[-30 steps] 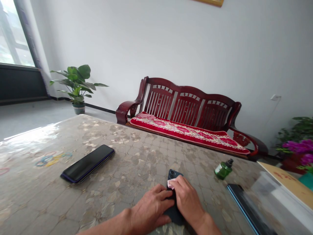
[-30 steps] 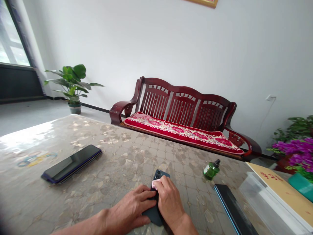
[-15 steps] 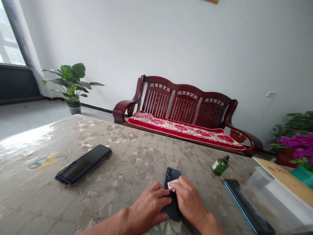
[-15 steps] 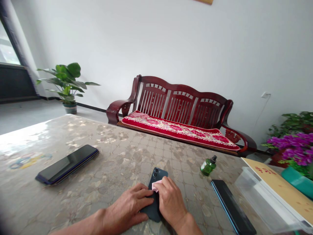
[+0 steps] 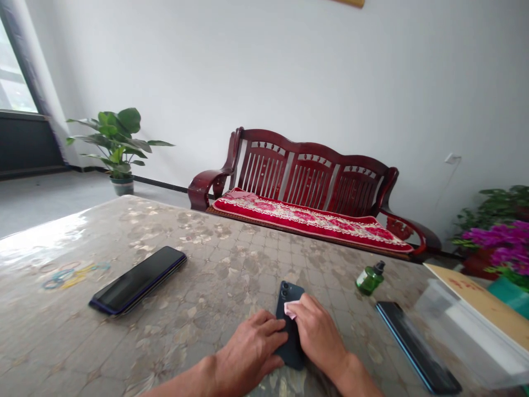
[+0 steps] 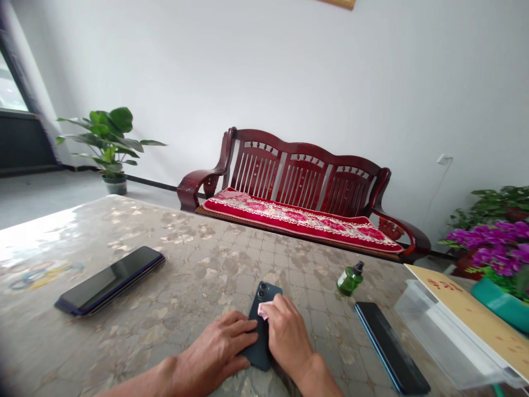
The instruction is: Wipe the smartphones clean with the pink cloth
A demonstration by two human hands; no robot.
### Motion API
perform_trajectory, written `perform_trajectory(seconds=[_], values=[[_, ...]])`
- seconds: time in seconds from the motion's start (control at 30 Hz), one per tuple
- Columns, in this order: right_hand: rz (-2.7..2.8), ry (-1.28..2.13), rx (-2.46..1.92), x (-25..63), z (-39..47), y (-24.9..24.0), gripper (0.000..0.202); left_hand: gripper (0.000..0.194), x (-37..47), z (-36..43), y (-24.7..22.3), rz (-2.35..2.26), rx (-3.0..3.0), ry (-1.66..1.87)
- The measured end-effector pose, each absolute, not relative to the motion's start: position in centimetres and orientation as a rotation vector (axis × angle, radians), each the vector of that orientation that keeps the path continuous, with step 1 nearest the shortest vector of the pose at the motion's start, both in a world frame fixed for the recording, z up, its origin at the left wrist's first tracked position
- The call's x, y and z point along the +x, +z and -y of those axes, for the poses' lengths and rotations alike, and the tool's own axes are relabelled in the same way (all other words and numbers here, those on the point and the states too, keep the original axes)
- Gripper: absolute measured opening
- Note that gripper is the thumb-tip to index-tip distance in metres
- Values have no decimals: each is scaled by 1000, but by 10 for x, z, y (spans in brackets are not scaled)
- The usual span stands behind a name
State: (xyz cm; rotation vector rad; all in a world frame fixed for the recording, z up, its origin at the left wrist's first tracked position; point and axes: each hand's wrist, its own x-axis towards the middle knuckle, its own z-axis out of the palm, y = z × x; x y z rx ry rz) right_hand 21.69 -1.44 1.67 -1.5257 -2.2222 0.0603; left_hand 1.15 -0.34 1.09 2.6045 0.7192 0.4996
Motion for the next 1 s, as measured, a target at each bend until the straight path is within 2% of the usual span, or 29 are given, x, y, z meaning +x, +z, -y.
perform_trajectory(seconds=[0.1, 0.3, 0.53, 0.7, 1.0], values=[[2244, 78, -1497, 218, 21, 17, 33, 12, 11, 4, 13, -714, 2602, 491], [2122, -32, -1702, 226, -14, 14, 32, 23, 9, -1, 17, -725, 2640, 463], [2155, -7, -1628, 223, -3, 15, 33, 21, 9, -2, 15, -718, 2648, 471], [2228, 36, -1559, 221, 16, 17, 32, 12, 12, -3, 14, -689, 2645, 491], [2199, -84, -1639, 203, -17, 21, 33, 11, 11, -5, 13, -656, 2676, 494]])
